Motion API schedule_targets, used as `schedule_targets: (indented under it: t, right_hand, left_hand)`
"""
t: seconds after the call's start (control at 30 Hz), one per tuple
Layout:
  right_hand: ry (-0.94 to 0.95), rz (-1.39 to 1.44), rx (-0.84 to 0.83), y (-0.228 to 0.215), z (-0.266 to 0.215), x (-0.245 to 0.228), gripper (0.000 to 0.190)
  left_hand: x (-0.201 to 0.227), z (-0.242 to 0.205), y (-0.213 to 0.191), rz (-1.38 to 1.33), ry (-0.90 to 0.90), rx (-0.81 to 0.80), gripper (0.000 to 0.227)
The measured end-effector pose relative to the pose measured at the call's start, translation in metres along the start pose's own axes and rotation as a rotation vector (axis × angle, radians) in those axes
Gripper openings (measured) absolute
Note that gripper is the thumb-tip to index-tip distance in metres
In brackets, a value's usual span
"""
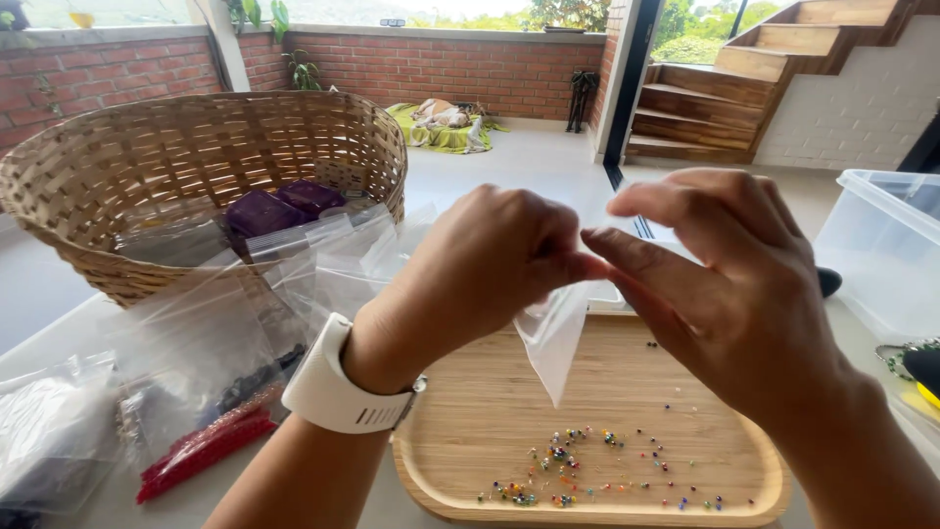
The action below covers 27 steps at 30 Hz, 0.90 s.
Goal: Picking up small beads from a wooden tray and placing them into a small plastic bag
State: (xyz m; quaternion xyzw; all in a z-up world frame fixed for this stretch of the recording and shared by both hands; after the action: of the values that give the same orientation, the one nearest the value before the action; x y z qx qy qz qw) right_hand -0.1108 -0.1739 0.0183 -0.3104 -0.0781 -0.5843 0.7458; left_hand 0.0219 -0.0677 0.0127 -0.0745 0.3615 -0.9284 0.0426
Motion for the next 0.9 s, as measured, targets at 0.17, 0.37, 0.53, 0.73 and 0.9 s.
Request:
schedule_targets:
  t: [0.17,0.37,0.53,0.73,0.9]
  right_hand:
    - [0.010,0.045,-0.047,0.003,0.001,0.004,0.017]
    - [0.048,0.103,-0.104,0.006,-0.003,0.009,0.025]
    - [0.219,0.156,-0.170,0.014,-0.013,0.026,0.029]
    - [-0.039,-0.018,-0.373,0.031,-0.014,0.000,0.005]
    - [0.162,0.044,-0.458,0.056,-0.032,0.003,0.038]
  left_hand:
    - [-0.002,-0.001,-0.001,-0.086,-0.045,-0.003,0.047]
    - [-0.003,0.000,0.004,-0.105,-0.125,-0.010,0.055]
    - [-0.009,0.003,0.000,-0.389,-0.404,-0.108,0.016]
    - [-0.021,-0.003,0.016,0.219,-0.449,0.145,0.010]
    - [-0.001,-0.002,0.020,0.179,-0.358,0.110,0.010]
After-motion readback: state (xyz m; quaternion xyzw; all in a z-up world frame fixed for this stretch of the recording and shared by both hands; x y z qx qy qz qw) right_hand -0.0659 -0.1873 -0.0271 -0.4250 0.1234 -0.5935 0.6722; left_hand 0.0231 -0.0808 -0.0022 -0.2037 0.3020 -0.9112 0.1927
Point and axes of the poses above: each hand's wrist, its own z-axis towards the middle knuckle, its own y-axis out of the palm, x = y × z, the point moved 4 cm from there along z, towards the middle knuckle, and after that the axes turned 3 degrees about x, right-handed, at the moved point
